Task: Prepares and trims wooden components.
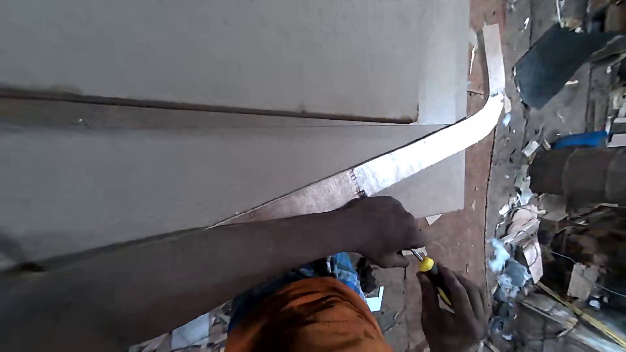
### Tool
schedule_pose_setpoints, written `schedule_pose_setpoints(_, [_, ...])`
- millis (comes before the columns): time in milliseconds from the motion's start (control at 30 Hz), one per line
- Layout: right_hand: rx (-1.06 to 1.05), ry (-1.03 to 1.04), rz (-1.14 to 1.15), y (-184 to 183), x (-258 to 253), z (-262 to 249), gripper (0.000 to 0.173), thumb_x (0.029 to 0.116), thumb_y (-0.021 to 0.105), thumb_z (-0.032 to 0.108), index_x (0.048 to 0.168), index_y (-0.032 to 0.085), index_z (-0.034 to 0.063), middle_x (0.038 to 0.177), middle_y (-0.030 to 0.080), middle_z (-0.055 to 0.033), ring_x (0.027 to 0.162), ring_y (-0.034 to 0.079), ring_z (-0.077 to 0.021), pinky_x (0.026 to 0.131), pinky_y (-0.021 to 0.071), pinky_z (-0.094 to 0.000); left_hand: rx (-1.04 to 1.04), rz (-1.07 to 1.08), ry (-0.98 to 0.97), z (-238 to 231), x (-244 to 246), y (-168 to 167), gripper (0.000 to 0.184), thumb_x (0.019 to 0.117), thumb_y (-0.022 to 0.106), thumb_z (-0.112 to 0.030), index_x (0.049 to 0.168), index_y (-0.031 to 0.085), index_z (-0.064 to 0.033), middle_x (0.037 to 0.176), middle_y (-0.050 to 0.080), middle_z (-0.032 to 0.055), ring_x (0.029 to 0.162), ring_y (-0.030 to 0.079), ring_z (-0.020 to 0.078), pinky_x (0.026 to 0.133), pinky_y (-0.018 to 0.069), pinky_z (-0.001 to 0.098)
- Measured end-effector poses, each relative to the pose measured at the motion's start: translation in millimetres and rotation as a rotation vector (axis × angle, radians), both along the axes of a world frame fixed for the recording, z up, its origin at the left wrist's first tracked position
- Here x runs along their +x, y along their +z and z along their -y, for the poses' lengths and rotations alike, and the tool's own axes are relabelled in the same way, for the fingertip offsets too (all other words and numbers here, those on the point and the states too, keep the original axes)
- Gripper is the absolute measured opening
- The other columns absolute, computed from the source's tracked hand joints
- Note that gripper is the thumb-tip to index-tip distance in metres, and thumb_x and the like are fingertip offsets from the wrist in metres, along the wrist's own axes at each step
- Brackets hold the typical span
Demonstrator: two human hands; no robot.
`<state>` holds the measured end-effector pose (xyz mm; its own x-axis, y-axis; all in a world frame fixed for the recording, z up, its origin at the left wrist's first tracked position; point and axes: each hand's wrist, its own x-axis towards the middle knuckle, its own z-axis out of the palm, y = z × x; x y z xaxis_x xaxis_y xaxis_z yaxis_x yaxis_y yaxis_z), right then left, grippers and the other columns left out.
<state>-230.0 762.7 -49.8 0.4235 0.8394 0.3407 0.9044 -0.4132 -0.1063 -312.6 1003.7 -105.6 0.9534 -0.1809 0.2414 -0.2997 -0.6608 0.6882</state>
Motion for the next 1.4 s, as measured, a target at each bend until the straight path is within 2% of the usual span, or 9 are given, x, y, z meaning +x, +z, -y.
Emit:
schedule_pose_setpoints(200, [-0.114,-0.393,-1.453,-2,-16,4,0.043,0.1069,0.046,0.037,0.103,0.07,0.0015,0.068,0.064,0.0023,0.05,0.053,-0.0017,0.044,0.0445,-0.0179,0.098,-0.042,-0.081,-2,-3,0,0.033,0.0897,0.075,-0.048,0.09,0.07,-0.0145,0.073,0.065,0.003,0.07,0.065,0.023,0.068,0.052,0.0466])
schedule_pose_setpoints(333, [-0.116,-0.585,-2.292,-16,-4,5,0.052,0.0984,0.055,0.06,0.104,0.066,0.0086,0.072,0.061,0.0029,0.048,0.052,-0.0007,0.044,0.0449,-0.0152,0.065,-0.052,-0.097,-9,-5,1,0.036,0.0838,0.081,-0.048,0.09,0.071,-0.0143,0.072,0.065,0.0029,0.07,0.065,0.0231,0.064,0.0512,0.0464])
schedule_pose_setpoints(500, [-0.151,-0.426,-1.635,-12,-1,6,0.048,0.1069,0.043,0.044,0.1,0.07,0.0049,0.07,0.064,0.0017,0.051,0.054,-0.002,0.046,0.0456,-0.0176,0.12,0.009,-0.037,-3,-8,-3,0.037,0.0906,0.074,-0.049,0.09,0.068,-0.0121,0.075,0.064,0.0037,0.068,0.064,0.0225,0.063,0.0518,0.0433])
schedule_pose_setpoints(633, [-0.101,-0.124,-0.89,14,23,35,0.031,0.1004,0.062,0.041,0.1,0.073,0.0119,0.075,0.066,0.0097,0.062,0.058,0.004,0.055,0.0504,-0.0154,0.124,0.023,0.085,-1,-10,0,0.044,0.0975,0.062,-0.054,0.088,0.067,-0.0117,0.072,0.062,0.0029,0.063,0.064,0.0213,0.054,0.052,0.04])
schedule_pose_setpoints(767, [-0.101,-0.223,-0.685,62,52,77,0.026,0.0978,0.067,0.038,0.103,0.069,0.0122,0.084,0.068,0.0138,0.072,0.061,0.0069,0.064,0.053,-0.0142,-0.014,0.035,0.333,2,-14,8,0.049,0.0996,0.056,-0.058,0.083,0.065,-0.0127,0.069,0.059,0.0029,0.061,0.063,0.0212,0.052,0.0519,0.04])
schedule_pose_setpoints(867, [-0.153,-0.254,-0.634,84,50,73,0.032,0.0994,0.064,0.023,0.111,0.059,-0.0066,0.091,0.067,0.0031,0.078,0.064,0.0024,0.069,0.0568,-0.0192,-0.035,0.425,0.446,20,-16,7,0.035,0.1001,0.062,-0.045,0.111,0.072,-0.0142,0.108,0.071,0.0065,0.099,0.069,0.023,0.085,0.0569,0.038])
schedule_pose_setpoints(1033, [-0.213,-0.049,-0.325,79,16,19,0.035,0.0938,0.074,0.031,0.108,0.064,0.0012,0.084,0.069,-0.0092,0.07,0.065,-0.0062,0.062,0.0567,-0.0227,0.007,0.566,0.305,40,-16,1,0.038,0.1055,0.054,-0.038,0.13,0.069,-0.0129,0.14,0.065,0.0089,0.137,0.055,0.0276,0.122,0.0368,0.0406])
schedule_pose_setpoints(1200, [-0.286,0.155,-0.194,82,29,-15,0.029,0.0944,0.068,0.034,0.113,0.07,0.0114,0.096,0.073,-0.0082,0.081,0.069,-0.0112,0.068,0.0579,-0.0267,-0.007,0.32,0.446,31,-11,-3,0.045,0.1031,0.053,-0.054,0.099,0.072,-0.0144,0.093,0.069,0.0026,0.093,0.066,0.0202,0.104,0.0463,0.0417])
schedule_pose_setpoints(1400, [-0.373,0.326,-0.138,106,51,-49,0.024,0.0947,0.069,0.027,0.106,0.076,0.0072,0.095,0.076,-0.0146,0.086,0.073,-0.0259,0.075,0.0576,-0.0399,-0.058,0.237,0.521,29,-9,-4,0.05,0.1036,0.049,-0.057,0.091,0.07,-0.0131,0.079,0.065,0.0026,0.075,0.062,0.0209,0.074,0.0478,0.0383])
